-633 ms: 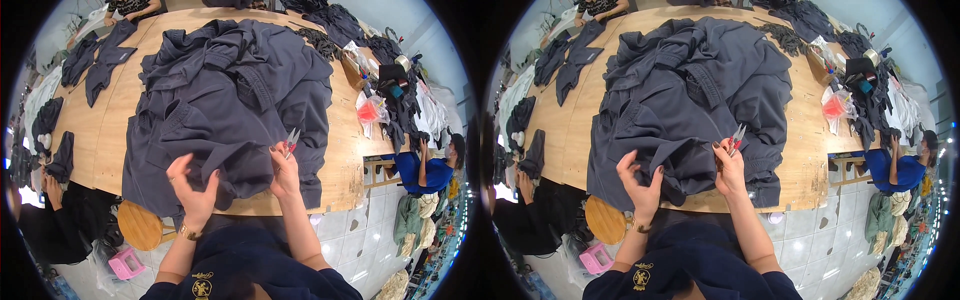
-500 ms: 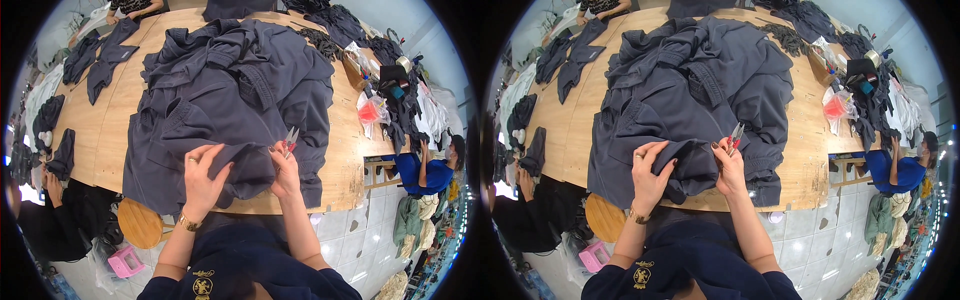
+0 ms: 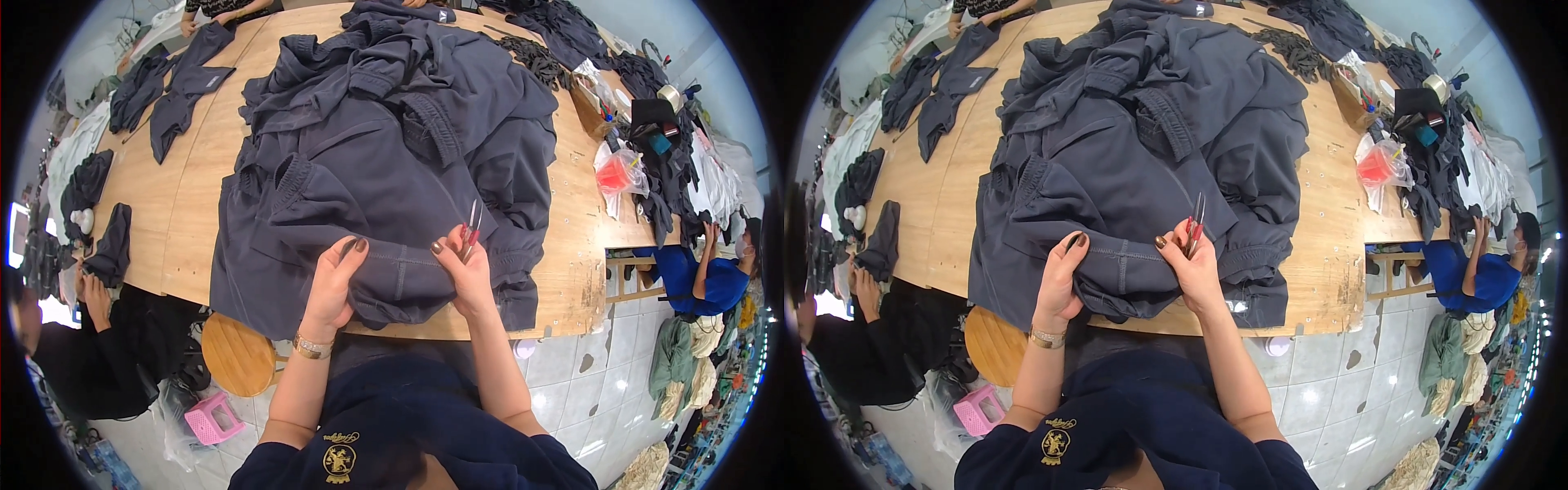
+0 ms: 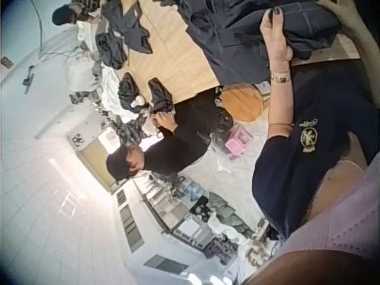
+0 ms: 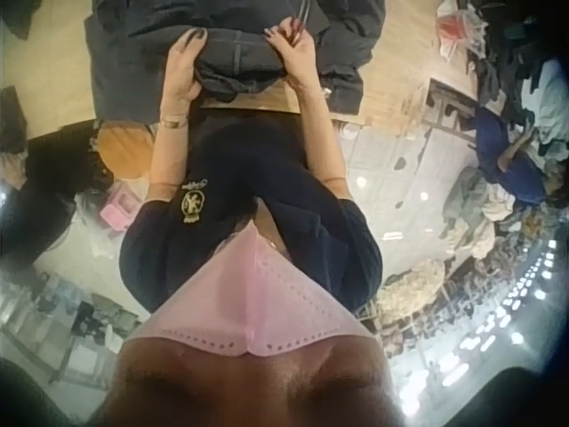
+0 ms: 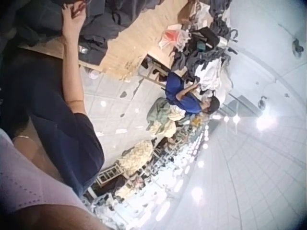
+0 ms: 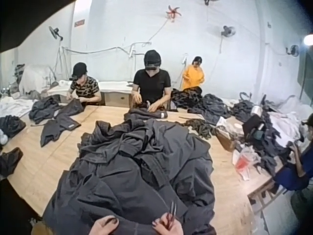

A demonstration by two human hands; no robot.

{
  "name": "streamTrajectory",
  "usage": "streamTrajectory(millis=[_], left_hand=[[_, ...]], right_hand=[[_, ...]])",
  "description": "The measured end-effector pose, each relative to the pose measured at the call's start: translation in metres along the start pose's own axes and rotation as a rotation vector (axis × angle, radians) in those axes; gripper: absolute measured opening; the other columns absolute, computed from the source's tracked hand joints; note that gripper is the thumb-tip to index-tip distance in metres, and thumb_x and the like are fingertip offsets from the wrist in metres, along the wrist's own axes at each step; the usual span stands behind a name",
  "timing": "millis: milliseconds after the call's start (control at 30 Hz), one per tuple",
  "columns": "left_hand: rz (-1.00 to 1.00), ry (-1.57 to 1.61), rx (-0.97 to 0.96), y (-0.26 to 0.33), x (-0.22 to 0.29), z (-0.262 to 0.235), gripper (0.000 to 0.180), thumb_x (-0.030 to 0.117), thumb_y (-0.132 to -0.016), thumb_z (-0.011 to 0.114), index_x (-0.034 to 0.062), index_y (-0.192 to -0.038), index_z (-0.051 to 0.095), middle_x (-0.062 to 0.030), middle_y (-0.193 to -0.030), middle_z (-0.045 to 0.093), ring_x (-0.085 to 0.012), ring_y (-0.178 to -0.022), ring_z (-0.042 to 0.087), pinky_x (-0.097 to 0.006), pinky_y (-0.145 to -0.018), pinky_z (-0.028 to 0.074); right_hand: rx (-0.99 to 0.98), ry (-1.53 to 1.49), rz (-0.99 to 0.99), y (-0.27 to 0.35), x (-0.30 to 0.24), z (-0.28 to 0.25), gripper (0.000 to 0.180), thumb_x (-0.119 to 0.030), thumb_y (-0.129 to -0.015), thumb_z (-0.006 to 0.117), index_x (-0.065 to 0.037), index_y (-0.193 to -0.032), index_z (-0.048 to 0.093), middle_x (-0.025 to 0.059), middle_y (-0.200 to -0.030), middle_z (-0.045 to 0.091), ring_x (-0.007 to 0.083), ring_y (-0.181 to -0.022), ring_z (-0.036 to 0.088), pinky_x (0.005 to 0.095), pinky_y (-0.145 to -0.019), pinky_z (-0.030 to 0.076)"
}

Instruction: The recorder uses thread snips to trim loose threads from manufactured garments on a work table.

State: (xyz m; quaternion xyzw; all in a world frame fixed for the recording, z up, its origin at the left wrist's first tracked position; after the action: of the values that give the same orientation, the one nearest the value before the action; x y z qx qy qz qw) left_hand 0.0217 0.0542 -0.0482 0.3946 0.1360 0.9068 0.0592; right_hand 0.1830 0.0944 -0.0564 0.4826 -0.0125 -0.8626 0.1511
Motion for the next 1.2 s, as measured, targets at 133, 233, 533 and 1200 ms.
streamTrajectory(millis=[133,233,533,1200], left_hand=[[0.041,-0.028,0.017,-0.001,-0.005,-0.009,0.009,0.012,-0.091,0.057,0.0074,-0.083,0.056,0.0053,-0.08,0.058,-0.0013,-0.073,0.05,-0.018,-0.067,0.041],[0.066,-0.062,0.041,-0.001,-0.007,-0.008,0.011,0.012,-0.091,0.058,0.0091,-0.08,0.055,0.0074,-0.078,0.055,0.0006,-0.071,0.047,-0.017,-0.066,0.039],[0.076,-0.043,0.028,0.001,-0.008,-0.001,0.011,0.015,-0.093,0.053,0.0083,-0.084,0.053,0.0045,-0.08,0.057,-0.001,-0.073,0.049,-0.019,-0.067,0.041],[-0.053,0.225,0.021,0.004,-0.027,0.011,0.028,0.004,-0.091,0.046,0.0017,-0.119,0.043,-0.0109,-0.103,0.061,-0.0175,-0.097,0.06,-0.029,-0.085,0.049]], right_hand=[[0.128,0.629,-0.249,0.006,-0.023,0.002,0.023,-0.001,-0.081,0.062,-0.007,-0.078,0.039,-0.0006,-0.069,0.049,0.0079,-0.063,0.044,0.0217,-0.06,0.037],[0.225,0.943,-0.409,0.018,-0.044,0.012,0.023,0.0,-0.077,0.064,-0.003,-0.08,0.042,0.0018,-0.07,0.048,0.0103,-0.065,0.042,0.0238,-0.063,0.038],[-0.066,0.784,-0.356,0.025,-0.033,0.048,0.033,0.004,-0.075,0.064,-0.006,-0.076,0.032,0.0049,-0.077,0.053,0.0066,-0.061,0.046,0.0204,-0.054,0.039],[-0.02,0.995,-0.344,0.02,-0.032,0.034,0.026,-0.004,-0.076,0.066,-0.003,-0.087,0.042,0.0045,-0.074,0.05,0.0142,-0.064,0.046,0.0254,-0.061,0.041]])
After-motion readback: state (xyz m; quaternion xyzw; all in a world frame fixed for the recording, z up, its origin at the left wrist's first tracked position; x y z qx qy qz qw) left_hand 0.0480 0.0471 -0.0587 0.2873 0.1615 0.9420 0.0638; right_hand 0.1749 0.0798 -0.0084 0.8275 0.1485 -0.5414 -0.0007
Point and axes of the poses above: each hand's wrist, its own y-axis away from the middle knuckle, its own z-axis out of the palm, x = y × z, the point moved 9 cm from there along -y, towards the middle knuckle
